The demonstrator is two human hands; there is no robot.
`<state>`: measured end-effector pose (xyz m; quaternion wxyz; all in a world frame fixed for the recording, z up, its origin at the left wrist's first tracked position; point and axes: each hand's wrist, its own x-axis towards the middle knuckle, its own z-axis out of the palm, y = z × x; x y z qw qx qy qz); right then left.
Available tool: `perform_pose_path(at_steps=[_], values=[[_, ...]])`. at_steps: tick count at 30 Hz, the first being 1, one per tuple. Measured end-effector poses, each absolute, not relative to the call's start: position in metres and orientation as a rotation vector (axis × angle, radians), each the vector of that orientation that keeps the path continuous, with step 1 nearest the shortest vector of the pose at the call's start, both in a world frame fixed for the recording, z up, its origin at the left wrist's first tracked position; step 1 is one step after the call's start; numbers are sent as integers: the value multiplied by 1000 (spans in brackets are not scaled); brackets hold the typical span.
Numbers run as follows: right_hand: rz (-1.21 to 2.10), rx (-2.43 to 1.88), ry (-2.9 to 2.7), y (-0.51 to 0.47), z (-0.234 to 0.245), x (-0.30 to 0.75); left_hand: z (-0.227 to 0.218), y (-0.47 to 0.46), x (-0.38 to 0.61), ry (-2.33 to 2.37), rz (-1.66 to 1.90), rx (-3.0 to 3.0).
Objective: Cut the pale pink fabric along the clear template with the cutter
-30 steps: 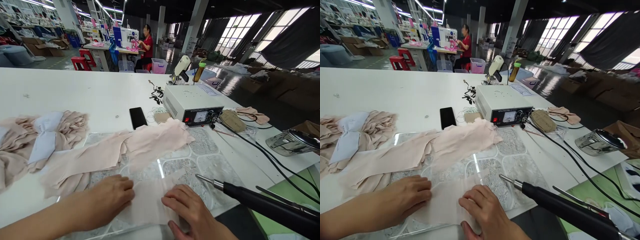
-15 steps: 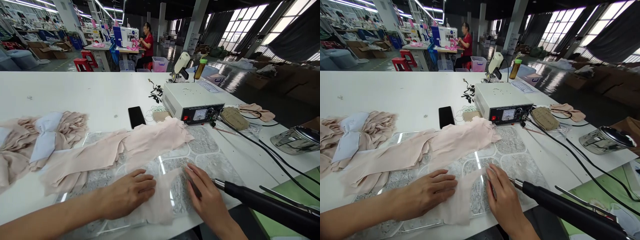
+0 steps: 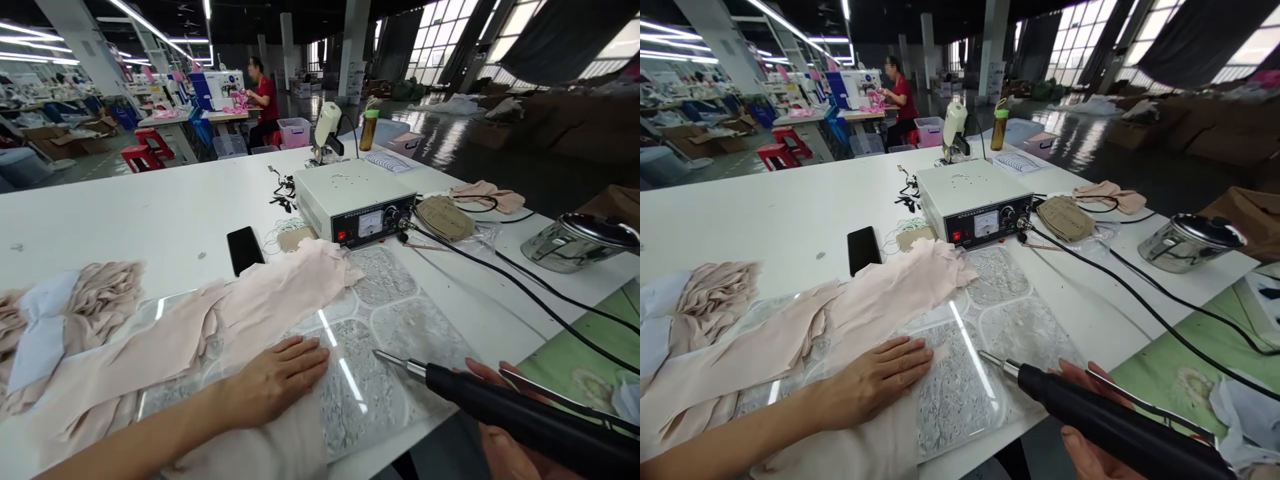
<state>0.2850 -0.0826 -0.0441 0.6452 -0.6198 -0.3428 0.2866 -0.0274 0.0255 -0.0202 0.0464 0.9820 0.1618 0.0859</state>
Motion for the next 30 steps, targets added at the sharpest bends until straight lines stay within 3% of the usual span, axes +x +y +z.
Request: perform_pose_path(at_steps=[17, 30], values=[[652, -929, -370, -30, -18, 250, -20, 26, -33, 447, 181, 2999], [747, -768, -684, -13, -3, 232, -19, 24, -31, 446, 314, 2994]])
